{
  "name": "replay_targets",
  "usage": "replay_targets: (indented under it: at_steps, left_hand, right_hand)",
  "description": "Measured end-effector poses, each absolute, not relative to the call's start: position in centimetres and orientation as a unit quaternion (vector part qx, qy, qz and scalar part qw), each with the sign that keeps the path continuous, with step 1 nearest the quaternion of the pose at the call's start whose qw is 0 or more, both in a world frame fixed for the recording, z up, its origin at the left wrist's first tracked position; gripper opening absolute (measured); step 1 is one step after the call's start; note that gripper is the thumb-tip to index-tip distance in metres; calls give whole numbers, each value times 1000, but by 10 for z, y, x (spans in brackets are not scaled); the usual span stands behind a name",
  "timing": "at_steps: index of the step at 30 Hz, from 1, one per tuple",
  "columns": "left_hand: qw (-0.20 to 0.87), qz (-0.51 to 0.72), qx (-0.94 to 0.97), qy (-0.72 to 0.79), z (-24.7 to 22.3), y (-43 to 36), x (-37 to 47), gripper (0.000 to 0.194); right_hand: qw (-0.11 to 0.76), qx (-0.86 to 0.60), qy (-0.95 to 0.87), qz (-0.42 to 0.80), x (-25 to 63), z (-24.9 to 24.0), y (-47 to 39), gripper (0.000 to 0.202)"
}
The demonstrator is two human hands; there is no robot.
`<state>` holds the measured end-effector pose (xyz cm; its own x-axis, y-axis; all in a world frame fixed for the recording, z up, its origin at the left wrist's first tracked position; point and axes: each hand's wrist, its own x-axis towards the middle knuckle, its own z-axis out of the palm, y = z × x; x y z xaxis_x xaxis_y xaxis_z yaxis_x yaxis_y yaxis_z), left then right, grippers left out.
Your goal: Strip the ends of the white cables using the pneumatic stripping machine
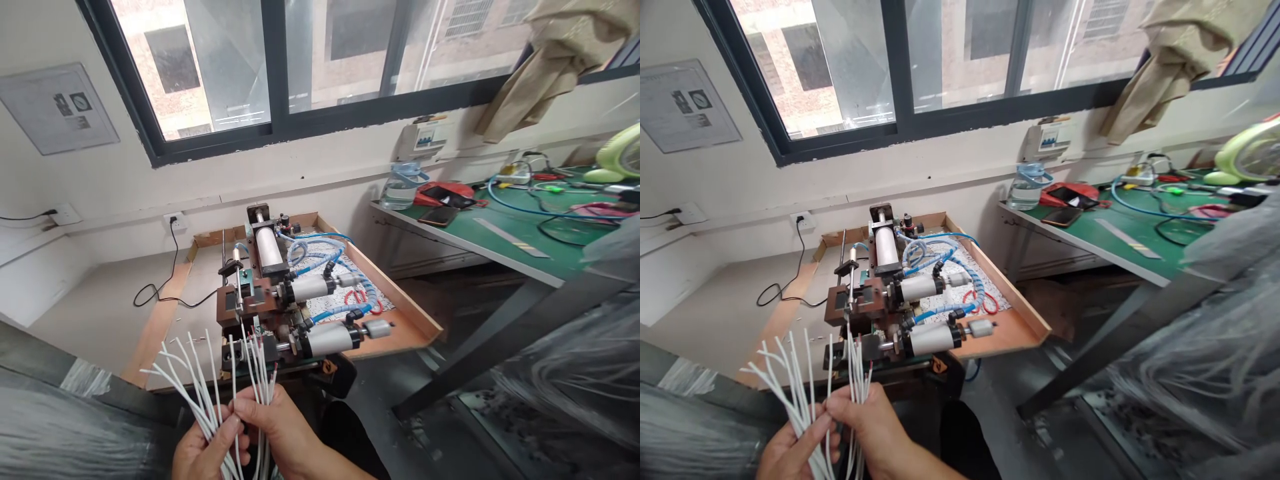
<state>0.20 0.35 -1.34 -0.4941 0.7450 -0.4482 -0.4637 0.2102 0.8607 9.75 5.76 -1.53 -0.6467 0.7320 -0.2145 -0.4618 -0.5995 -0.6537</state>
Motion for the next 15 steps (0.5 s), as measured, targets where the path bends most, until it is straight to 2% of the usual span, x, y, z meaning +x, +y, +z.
replay_targets:
  at_steps: [5, 15]
  left_hand:
    - [481, 653, 90, 578, -7, 4, 1, 32]
    - [472, 646, 95, 592, -12, 6, -7, 35]
  right_hand:
    - [446, -314, -272, 793, 97, -17, 57, 26]
    - [452, -308, -178, 818, 88, -18, 73, 22]
